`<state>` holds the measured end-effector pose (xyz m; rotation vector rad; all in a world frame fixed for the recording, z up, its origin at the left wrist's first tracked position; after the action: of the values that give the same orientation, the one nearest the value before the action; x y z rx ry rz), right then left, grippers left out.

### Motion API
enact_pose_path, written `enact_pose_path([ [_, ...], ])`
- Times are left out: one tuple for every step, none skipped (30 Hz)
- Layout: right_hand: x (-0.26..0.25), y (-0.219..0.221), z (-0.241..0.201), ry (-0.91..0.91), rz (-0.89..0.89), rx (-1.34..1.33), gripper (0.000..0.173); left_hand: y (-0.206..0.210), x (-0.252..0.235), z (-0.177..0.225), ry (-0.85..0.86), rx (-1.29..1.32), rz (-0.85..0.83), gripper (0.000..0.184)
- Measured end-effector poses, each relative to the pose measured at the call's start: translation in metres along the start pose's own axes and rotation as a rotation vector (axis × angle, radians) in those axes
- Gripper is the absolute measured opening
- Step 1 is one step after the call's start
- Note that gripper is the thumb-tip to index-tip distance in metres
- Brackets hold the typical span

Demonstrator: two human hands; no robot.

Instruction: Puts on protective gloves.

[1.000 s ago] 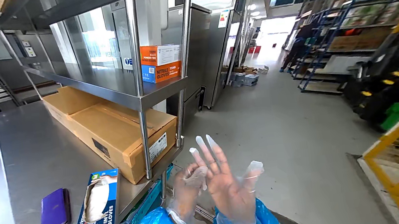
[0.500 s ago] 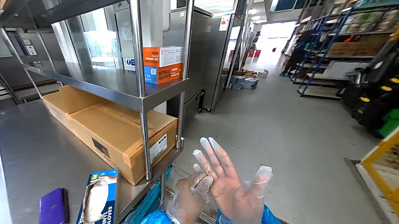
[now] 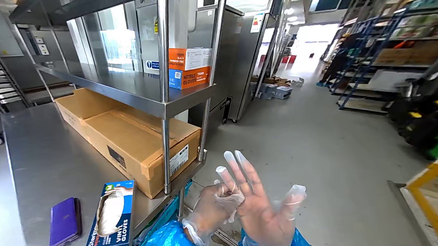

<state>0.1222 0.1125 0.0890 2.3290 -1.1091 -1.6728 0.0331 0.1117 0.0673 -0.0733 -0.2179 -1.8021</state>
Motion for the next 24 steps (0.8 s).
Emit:
enact_pose_path([
  [0.0, 0.0, 0.001, 0.007, -0.001, -0.007, 0.101, -0.001, -0.001, -0.002, -0.004, 0.012, -0.007, 0.011],
  [0.0, -0.001, 0.002, 0.012, 0.004, -0.015, 0.101, -0.003, 0.0, -0.003, 0.015, 0.029, 0.022, 0.011],
  [0.0, -0.002, 0.002, 0.013, 0.011, -0.01, 0.1, -0.009, 0.002, -0.003, 0.056, 0.021, 0.101, 0.012],
  [0.001, -0.004, 0.003, 0.016, 0.028, 0.007, 0.098, -0.019, 0.005, 0.0, 0.114, -0.037, 0.238, 0.017],
  [0.002, -0.007, 0.003, 0.025, 0.054, 0.024, 0.097, -0.03, 0.01, 0.004, 0.16, -0.146, 0.405, 0.025],
  [0.003, -0.01, 0.004, 0.03, 0.066, 0.037, 0.096, -0.038, 0.016, 0.01, 0.198, -0.264, 0.54, 0.035],
  [0.003, -0.01, 0.004, 0.029, 0.066, 0.046, 0.096, -0.04, 0.02, 0.017, 0.234, -0.39, 0.628, 0.042],
  [0.003, -0.009, 0.005, 0.03, 0.049, 0.078, 0.097, -0.034, 0.024, 0.023, 0.229, -0.528, 0.639, 0.045],
  [0.001, -0.006, 0.006, 0.025, 0.025, 0.137, 0.1, -0.024, 0.023, 0.026, 0.155, -0.663, 0.579, 0.045],
  [0.001, -0.003, 0.008, 0.011, -0.001, 0.213, 0.103, -0.015, 0.021, 0.025, 0.093, -0.767, 0.518, 0.046],
  [0.001, -0.002, 0.009, 0.004, -0.027, 0.281, 0.106, -0.009, 0.02, 0.021, 0.101, -0.822, 0.516, 0.045],
  [0.001, -0.001, 0.01, 0.001, -0.047, 0.326, 0.108, -0.006, 0.02, 0.019, 0.13, -0.846, 0.527, 0.044],
  [0.001, -0.002, 0.011, -0.006, -0.055, 0.363, 0.109, -0.005, 0.019, 0.018, 0.123, -0.837, 0.493, 0.045],
  [0.001, -0.003, 0.012, -0.015, -0.046, 0.39, 0.109, -0.005, 0.017, 0.017, 0.115, -0.794, 0.437, 0.046],
  [0.003, -0.003, 0.012, -0.014, -0.047, 0.41, 0.109, -0.006, 0.016, 0.016, 0.122, -0.728, 0.393, 0.045],
  [0.004, -0.002, 0.013, -0.012, -0.058, 0.422, 0.108, -0.008, 0.014, 0.014, 0.146, -0.67, 0.376, 0.042],
  [0.004, -0.002, 0.013, -0.016, -0.065, 0.441, 0.108, -0.009, 0.013, 0.012, 0.161, -0.632, 0.361, 0.04],
  [0.004, -0.003, 0.013, -0.022, -0.069, 0.456, 0.108, -0.01, 0.012, 0.01, 0.165, -0.612, 0.348, 0.04],
  [0.004, -0.004, 0.013, -0.023, -0.07, 0.457, 0.107, -0.008, 0.013, 0.008, 0.164, -0.606, 0.34, 0.04],
  [0.004, -0.006, 0.012, -0.021, -0.061, 0.448, 0.108, -0.006, 0.013, 0.006, 0.156, -0.607, 0.337, 0.041],
  [0.004, -0.008, 0.012, -0.014, -0.041, 0.443, 0.108, -0.003, 0.013, 0.004, 0.152, -0.6, 0.333, 0.041],
  [0.005, -0.01, 0.012, -0.011, -0.025, 0.45, 0.108, -0.001, 0.013, 0.002, 0.151, -0.586, 0.337, 0.041],
  [0.007, -0.01, 0.012, -0.011, -0.011, 0.476, 0.108, 0.0, 0.014, 0.001, 0.155, -0.574, 0.345, 0.042],
  [0.007, -0.009, 0.012, -0.015, 0.0, 0.499, 0.107, 0.001, 0.014, 0.0, 0.161, -0.552, 0.351, 0.041],
])
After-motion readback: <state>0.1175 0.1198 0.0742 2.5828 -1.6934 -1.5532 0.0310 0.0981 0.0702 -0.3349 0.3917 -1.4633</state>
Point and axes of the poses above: each hand's wrist, its own x-axis away from the middle knuckle, its own y-axis out of the palm, z = x × y, the point moved 8 cm from there along -x, towards the middle knuckle, and after that the axes turned 14 degrees about -y, right-handed, at the moved point
